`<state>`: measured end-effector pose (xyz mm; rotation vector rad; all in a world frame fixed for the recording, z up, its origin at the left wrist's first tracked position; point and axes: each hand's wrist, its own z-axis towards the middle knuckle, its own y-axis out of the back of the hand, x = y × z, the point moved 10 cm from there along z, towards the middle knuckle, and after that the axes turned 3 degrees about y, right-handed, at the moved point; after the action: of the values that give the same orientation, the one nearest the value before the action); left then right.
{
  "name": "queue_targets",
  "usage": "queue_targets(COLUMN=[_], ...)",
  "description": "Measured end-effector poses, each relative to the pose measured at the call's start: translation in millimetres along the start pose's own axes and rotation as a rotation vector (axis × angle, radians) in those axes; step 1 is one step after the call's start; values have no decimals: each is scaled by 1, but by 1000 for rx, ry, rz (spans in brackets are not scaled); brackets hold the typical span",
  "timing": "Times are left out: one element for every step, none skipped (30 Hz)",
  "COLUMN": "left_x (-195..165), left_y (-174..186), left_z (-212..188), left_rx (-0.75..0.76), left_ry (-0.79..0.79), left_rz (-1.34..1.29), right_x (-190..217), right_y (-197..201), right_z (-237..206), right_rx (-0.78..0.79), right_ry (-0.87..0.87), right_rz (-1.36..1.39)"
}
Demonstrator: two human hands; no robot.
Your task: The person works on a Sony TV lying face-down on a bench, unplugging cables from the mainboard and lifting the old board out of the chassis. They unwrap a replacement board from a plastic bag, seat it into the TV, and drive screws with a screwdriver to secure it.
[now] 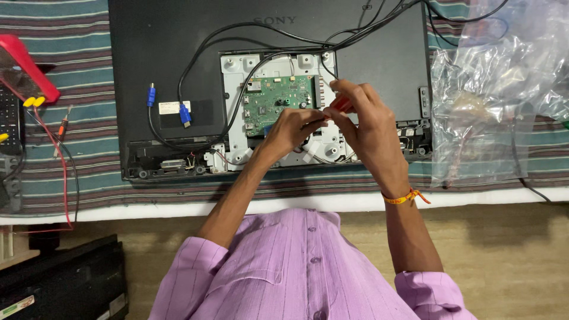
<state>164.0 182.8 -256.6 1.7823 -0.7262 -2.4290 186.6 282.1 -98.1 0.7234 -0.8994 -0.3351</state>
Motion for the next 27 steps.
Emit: queue_targets(left_x=[1,2,3,3,3,4,5,5,6,6,7,7,7,7,1,-5,-11,-11,-10,-9,-6,-3,1,1,2,1,1], left_y=[-1,-2,-2,-2,-2,-3,-4,-5,-5,-5,-6,-5,-4,-5,-2,1,3,2,1,0,-3,-6,-9,-10,-10,-10,-9], left_z=[0,0,0,0,0,1,2,2,2,2,2,1,1,0,0,-1,-1,-1,-1,-1,-1,-1,0,0,0,0,0], left_rx=[0,2,0,-1,-2,9,22,34,45,56,68,68,68,68,33,-3,-41,-45,-48,-50,-35,-19,-3,-4,-5,-7,-10], left_ry=[4,8,5,2,0,9,17,26,43,60,77,87,97,108,41,-25,-91,-107,-122,-138,-124,-111,-98,-107,-115,-122,-132], left_rz=[2,4,1,-2,-5,13,31,50,46,41,37,26,15,3,-16,-34,-51,-41,-34,-27,22,71,120,112,103,96,99], right_x=[0,0,0,0,0,0,0,0,-1,-1,-2,-3,-4,-6,-7,-8,-9,-10,-11,-13,-14,-16,-18,-18,-17,-17,-18], right_y=[0,0,0,-1,-1,-1,-1,-2,-2,-2,-2,-2,-2,-2,-1,0,0,1,1,2,2,3,3,2,0,-1,-2], right_z=[0,-1,-1,-1,0,0,0,0,-1,-1,-1,-1,-1,-2,-2,-2,-2,-2,-3,-4,-5,-5,-6,-6,-6,-6,-6], right_rx=[1,2,5,8,12,11,10,9,6,3,0,-10,-18,-26,-47,-67,-87,-101,-115,-129,-131,-134,-137,-127,-117,-105,-91], right_ry=[2,3,2,1,-1,-1,-2,-3,-6,-10,-13,-16,-21,-25,-21,-15,-7,-6,-7,-10,-16,-22,-29,-17,-5,9,-3], right_rz=[-14,-27,-34,-40,-45,-48,-51,-53,-47,-41,-36,-48,-62,-75,-79,-82,-84,-94,-105,-117,-137,-157,-176,-122,-67,-11,12])
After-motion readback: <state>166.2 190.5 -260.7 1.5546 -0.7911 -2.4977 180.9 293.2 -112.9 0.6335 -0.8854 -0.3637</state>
